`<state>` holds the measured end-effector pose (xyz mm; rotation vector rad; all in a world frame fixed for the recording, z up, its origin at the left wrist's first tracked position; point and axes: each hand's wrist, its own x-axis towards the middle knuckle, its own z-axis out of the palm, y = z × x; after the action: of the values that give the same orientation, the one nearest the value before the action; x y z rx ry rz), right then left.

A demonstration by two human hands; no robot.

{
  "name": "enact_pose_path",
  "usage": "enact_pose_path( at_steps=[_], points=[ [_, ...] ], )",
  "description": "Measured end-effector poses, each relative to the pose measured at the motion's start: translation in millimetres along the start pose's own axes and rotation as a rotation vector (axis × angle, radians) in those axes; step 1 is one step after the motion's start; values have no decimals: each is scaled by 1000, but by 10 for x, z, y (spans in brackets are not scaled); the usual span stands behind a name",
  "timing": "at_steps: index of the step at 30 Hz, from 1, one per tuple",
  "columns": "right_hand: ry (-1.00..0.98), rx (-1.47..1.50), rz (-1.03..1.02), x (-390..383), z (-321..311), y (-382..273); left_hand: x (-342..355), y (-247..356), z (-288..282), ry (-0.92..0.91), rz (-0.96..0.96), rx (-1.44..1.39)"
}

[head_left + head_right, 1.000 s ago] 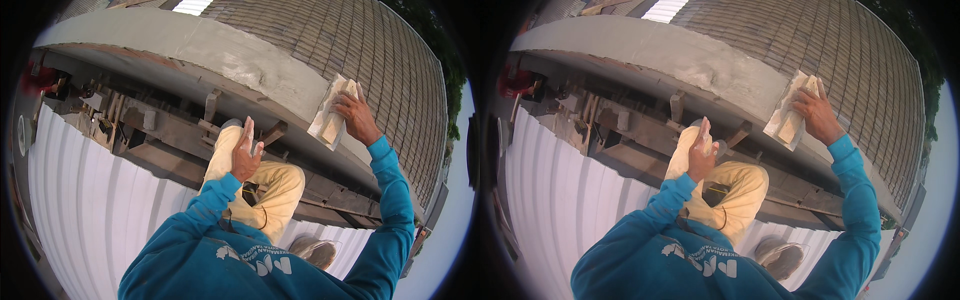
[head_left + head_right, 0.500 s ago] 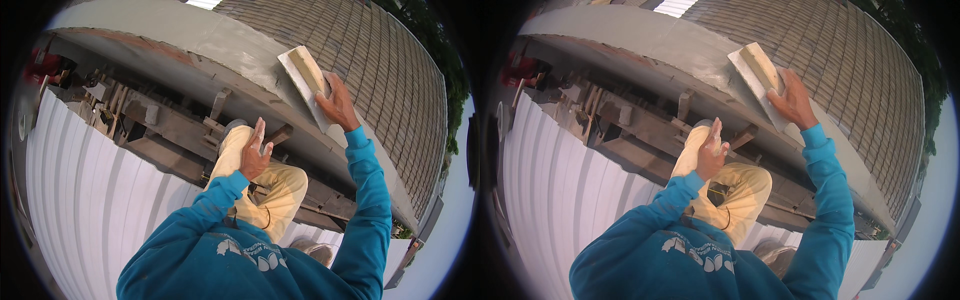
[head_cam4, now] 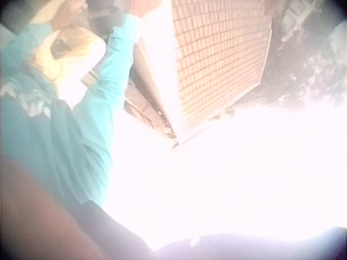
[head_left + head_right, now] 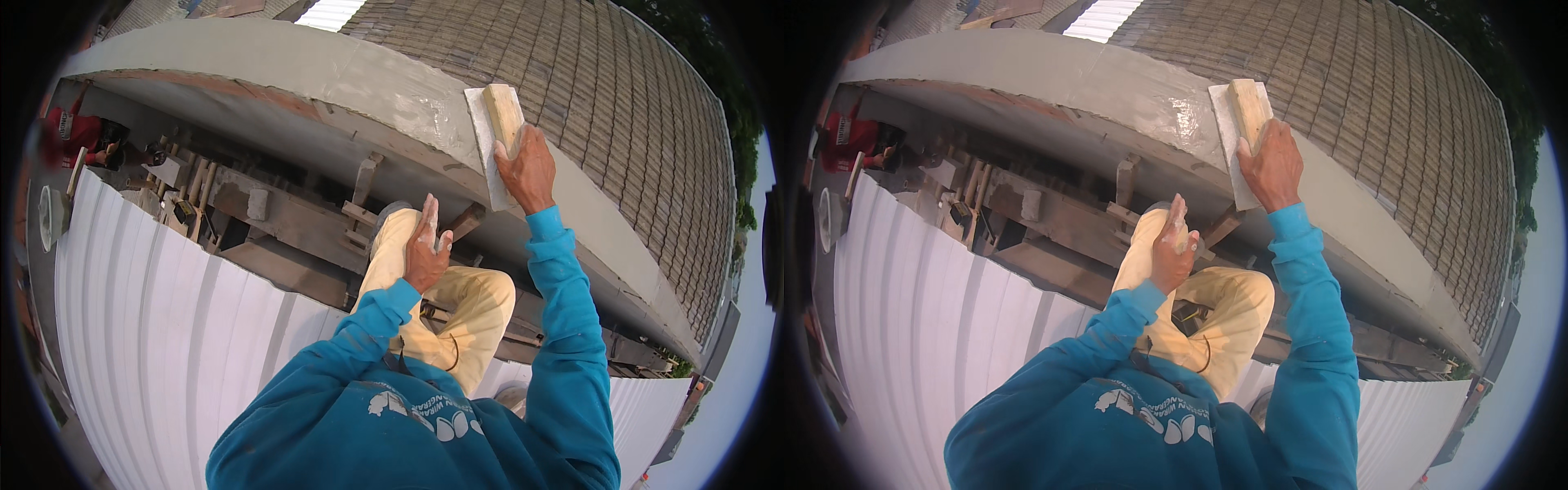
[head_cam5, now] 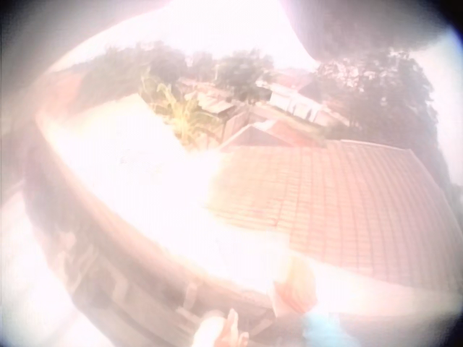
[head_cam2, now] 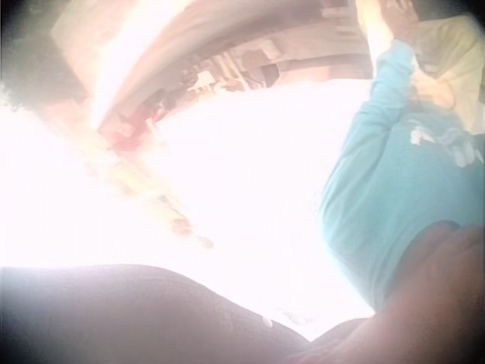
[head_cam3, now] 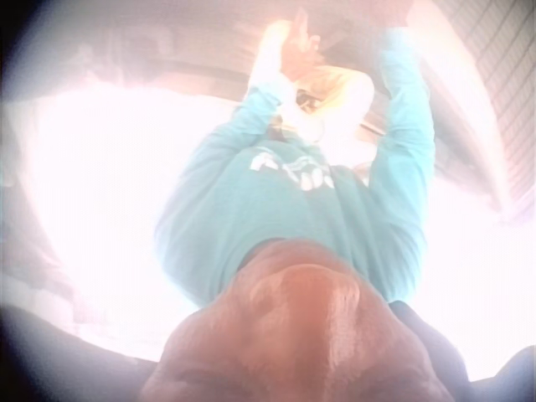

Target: The person applies wet cement to a roof edge using a trowel and a bucket, then smooths the surface with a wooden float. The person repeatedly scoops cement, spreads it along the edge, and levels the finish while working on a sloped tiled roof.

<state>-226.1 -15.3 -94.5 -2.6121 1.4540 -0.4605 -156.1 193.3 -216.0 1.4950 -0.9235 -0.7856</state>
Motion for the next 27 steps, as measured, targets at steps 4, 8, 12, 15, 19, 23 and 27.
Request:
enact_pose_path(
  at_steps=[4, 8, 12, 15, 19, 23, 27],
  points=[
    [39, -97, 165, -182, -335, 210, -25, -35, 17, -9, 17, 34],
    [97, -5, 233, -65, -289, 62, -13, -99, 82, 42, 28, -6],
    [-8, 412, 487, 171, -132, -312, -25, -25, -13, 162, 27, -26],
    [14, 421, 458, 259, 52, -612, 47, 209, -312, 314, 43, -2],
    [75, 276, 325, 393, 301, -974, 369, 725, -837, 485, 196, 168],
    [86, 215, 295, 516, 440, -1242, 756, 1086, -1022, 335, 300, 496],
    [97, 206, 332, 550, 502, -1195, 1002, 1127, -825, 200, 284, 620]
  ],
)
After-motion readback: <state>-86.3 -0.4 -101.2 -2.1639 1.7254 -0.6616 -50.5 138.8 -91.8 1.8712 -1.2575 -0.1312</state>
